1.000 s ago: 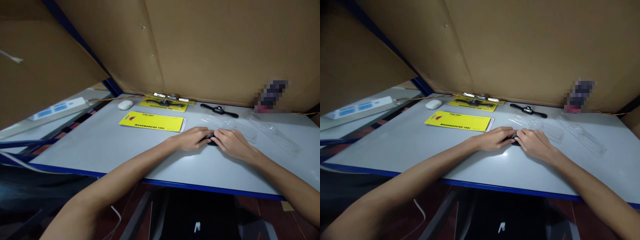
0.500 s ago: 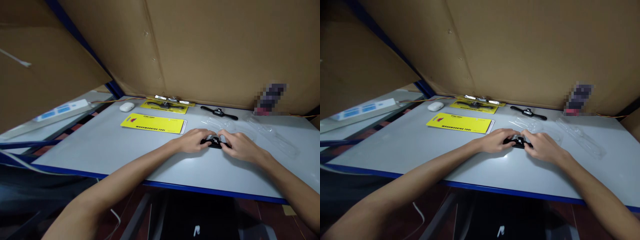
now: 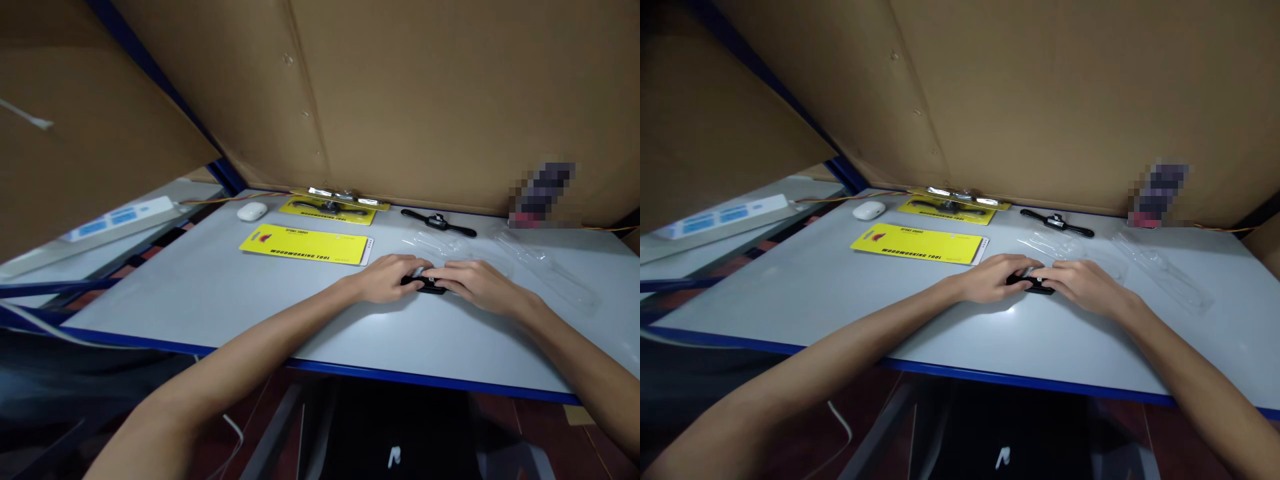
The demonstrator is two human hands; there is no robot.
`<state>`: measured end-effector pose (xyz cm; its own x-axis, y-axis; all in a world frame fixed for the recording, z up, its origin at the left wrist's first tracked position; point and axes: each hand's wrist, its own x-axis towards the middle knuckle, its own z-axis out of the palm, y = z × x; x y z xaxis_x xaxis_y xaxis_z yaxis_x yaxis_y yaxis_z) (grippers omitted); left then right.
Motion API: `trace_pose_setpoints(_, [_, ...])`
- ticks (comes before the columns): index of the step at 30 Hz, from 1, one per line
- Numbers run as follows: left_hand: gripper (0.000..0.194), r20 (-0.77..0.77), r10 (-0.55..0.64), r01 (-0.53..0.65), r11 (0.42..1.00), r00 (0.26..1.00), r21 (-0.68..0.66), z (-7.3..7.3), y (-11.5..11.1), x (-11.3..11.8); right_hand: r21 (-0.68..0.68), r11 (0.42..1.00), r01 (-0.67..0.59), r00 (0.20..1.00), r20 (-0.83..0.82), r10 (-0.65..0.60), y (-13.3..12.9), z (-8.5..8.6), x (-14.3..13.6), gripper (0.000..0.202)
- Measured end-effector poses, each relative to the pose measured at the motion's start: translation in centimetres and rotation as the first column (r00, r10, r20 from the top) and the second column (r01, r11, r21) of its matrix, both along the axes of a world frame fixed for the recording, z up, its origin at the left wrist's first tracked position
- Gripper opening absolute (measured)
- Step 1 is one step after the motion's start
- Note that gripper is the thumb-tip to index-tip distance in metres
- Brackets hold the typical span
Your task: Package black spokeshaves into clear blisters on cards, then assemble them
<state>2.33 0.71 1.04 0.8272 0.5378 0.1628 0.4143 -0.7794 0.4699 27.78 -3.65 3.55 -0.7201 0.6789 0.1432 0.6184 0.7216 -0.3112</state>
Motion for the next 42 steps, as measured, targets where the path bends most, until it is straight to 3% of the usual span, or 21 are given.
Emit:
trace_pose_setpoints(8, [0.047, -0.008, -0.014, 0.014, 1.0, 1.0, -0.004, 0.0, 0.0, 0.0, -0.031, 0.999, 0.009, 0.998, 0.058, -0.007, 0.2, 0.0, -0.3, 0.038])
trace_pose_setpoints(16, [0.049, -0.031, -0.054, 0.054, 0.999, 0.998, 0.008, 0.0, 0.2, -0.2, 0.086, 0.995, -0.051, 0.979, 0.203, 0.032, 1.3, -0.3, -0.6, 0.027])
trace_pose_setpoints(24, [0.045, -0.036, -0.088, 0.088, 0.996, 0.995, 0.015, 0.2, 0.6, -0.4, 0.147, 0.983, -0.114, 0.978, 0.19, 0.085, 1.7, -1.3, -0.5, 0.025])
trace_pose_setpoints(31, [0.042, -0.032, -0.124, 0.124, 0.992, 0.992, -0.004, 0.3, 0.6, -0.4, 0.244, 0.956, -0.162, 0.955, 0.282, 0.09, 1.1, -1.1, -1.2, 0.022])
trace_pose_setpoints(35, [0.038, -0.034, -0.103, 0.103, 0.995, 0.994, 0.007, 0.4, 0.3, -0.5, 0.181, 0.98, -0.083, 0.974, 0.222, 0.041, 0.3, -0.7, -1.1, 0.023])
trace_pose_setpoints(40, [0.045, -0.06, -0.012, 0.015, 0.998, 0.998, 0.055, 0.7, -0.5, -0.6, 0.042, 0.984, 0.172, 0.969, 0.174, -0.177, -1.1, -0.1, -0.4, 0.039])
trace_pose_setpoints(42, [0.04, -0.063, 0.036, -0.028, 0.993, 0.997, 0.118, 0.7, -0.7, -0.4, 0.02, 0.975, 0.223, 0.953, 0.207, -0.222, -1.4, 0.0, -0.5, 0.033])
